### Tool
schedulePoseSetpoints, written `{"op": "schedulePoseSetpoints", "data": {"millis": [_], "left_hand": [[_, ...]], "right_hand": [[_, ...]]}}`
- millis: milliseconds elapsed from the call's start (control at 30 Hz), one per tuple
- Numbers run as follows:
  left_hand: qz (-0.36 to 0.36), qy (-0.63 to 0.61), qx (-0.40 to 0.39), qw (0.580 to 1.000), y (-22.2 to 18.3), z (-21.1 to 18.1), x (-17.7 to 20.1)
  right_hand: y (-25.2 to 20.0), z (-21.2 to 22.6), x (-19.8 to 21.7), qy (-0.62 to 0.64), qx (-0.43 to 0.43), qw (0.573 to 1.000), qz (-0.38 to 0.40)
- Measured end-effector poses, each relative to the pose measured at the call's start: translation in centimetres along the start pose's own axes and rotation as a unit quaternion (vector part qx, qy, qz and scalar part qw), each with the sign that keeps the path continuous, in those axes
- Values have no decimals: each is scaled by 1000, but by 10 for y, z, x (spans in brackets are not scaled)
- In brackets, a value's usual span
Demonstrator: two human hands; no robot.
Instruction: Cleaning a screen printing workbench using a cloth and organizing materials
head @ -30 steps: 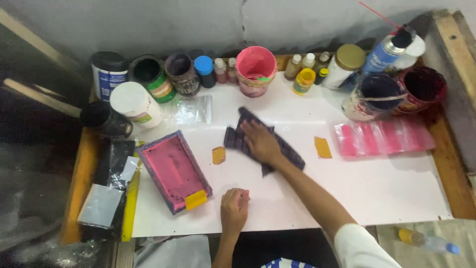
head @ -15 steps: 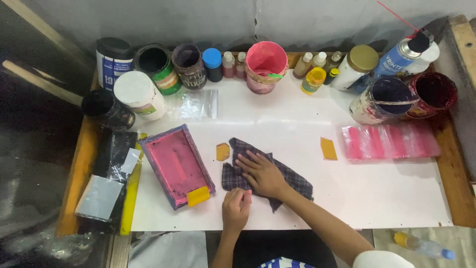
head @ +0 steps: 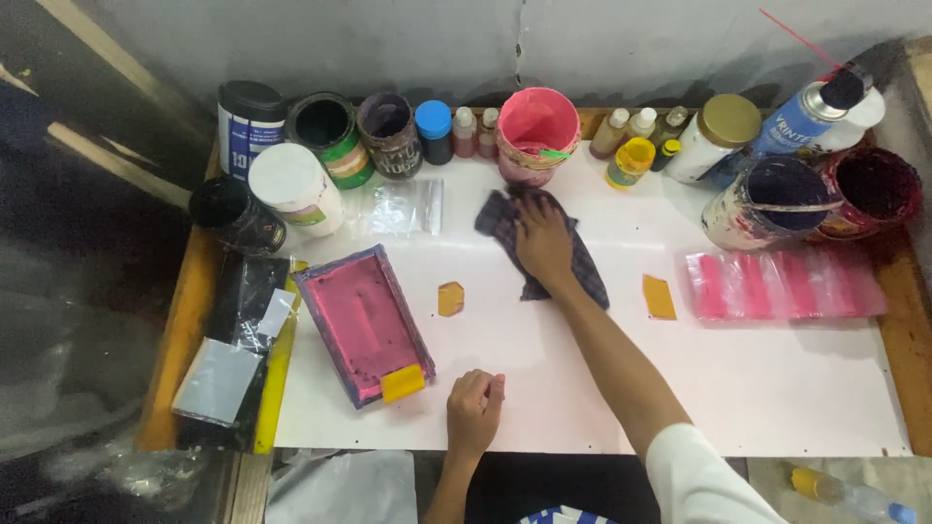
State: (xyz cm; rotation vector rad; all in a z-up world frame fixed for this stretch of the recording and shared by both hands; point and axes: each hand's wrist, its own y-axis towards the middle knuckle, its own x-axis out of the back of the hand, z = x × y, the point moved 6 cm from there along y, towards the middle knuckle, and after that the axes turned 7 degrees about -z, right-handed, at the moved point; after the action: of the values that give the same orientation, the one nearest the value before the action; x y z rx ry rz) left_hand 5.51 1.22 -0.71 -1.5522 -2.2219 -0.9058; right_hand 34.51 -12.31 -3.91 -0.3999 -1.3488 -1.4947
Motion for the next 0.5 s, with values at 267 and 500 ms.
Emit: {"op": "schedulePoseSetpoints", "data": {"millis": [267,500], "left_hand": [[9,-27,-11,1000,2,-5,1],[9,-13,4,1000,-4,5,0]], "right_hand": [[-50,78,-17,14,-53,998,23],[8,17,3,5,32,999,-8]]}}
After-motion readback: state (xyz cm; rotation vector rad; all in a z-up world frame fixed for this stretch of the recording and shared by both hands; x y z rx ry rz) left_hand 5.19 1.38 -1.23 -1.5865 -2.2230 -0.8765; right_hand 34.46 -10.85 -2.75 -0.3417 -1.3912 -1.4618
